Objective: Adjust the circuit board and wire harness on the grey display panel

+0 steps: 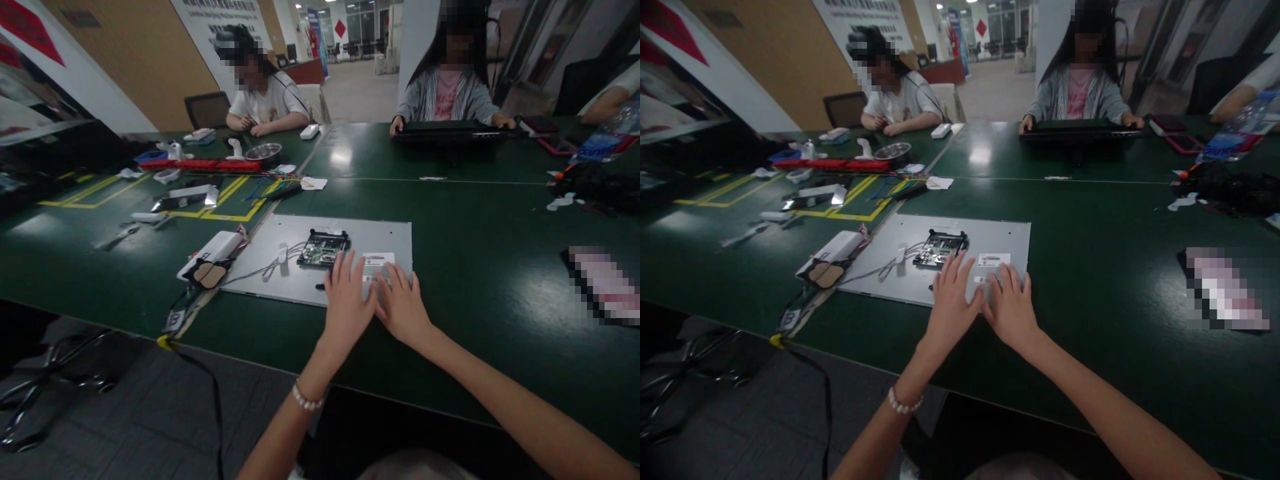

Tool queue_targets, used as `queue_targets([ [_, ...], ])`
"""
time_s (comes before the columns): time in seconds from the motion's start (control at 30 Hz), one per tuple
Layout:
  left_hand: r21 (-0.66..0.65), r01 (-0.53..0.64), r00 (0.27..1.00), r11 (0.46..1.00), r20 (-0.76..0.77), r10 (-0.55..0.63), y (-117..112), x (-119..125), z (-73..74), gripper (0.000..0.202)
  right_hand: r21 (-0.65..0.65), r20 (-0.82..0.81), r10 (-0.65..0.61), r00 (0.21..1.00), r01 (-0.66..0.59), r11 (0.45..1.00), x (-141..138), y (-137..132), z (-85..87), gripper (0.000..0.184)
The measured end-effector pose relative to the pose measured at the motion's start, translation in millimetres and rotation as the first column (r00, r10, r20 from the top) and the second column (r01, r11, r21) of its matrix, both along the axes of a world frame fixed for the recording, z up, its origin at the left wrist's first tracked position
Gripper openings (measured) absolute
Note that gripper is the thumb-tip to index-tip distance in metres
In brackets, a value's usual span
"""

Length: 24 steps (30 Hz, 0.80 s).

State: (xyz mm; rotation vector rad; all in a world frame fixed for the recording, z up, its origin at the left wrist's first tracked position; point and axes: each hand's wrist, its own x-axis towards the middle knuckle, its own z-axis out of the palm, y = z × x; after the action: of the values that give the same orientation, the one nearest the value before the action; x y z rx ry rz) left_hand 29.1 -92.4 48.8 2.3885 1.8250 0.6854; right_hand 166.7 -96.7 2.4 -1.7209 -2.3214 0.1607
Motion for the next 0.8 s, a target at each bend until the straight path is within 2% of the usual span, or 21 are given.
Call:
queue_targets([
  [0.1, -0.039, -0.124, 0.976, 0.991, -0.185, 0.115, 39.9, -28.5, -2.0, 0.051, -0.008, -0.030, -0.007, 1.000, 0.007, 1.000, -0.9, 1.1, 2.7, 0.059],
  [0.23, -0.135, -0.134, 0.951, 0.982, -0.296, 0.089, 74.0, -53.6, -9.3, 0.042, -0.029, -0.040, 0.009, 0.999, -0.010, 1.000, -0.3, 2.1, 3.9, 0.060],
  [0.37, -0.165, -0.133, 0.946, 0.977, -0.314, 0.075, 103.9, -67.9, -10.9, 0.039, -0.040, -0.046, 0.011, 0.999, -0.013, 0.999, 1.3, 2.6, 3.3, 0.061],
  [0.6, -0.125, -0.221, 0.936, 0.967, -0.307, 0.174, 162.0, -87.7, -14.6, 0.038, -0.059, -0.058, 0.011, 0.998, -0.015, 0.998, 1.8, 3.2, 5.4, 0.061],
  [0.7, -0.104, -0.248, 0.932, 0.963, -0.298, 0.207, 174.4, -91.9, -22.2, 0.035, -0.076, -0.061, 0.008, 0.998, -0.013, 0.997, 1.4, 3.2, 8.0, 0.061],
  [0.8, -0.074, -0.235, 0.937, 0.969, -0.283, 0.206, 176.5, -93.9, -28.1, 0.036, -0.090, -0.062, 0.007, 0.998, -0.013, 0.996, 1.3, 3.5, 9.0, 0.062],
])
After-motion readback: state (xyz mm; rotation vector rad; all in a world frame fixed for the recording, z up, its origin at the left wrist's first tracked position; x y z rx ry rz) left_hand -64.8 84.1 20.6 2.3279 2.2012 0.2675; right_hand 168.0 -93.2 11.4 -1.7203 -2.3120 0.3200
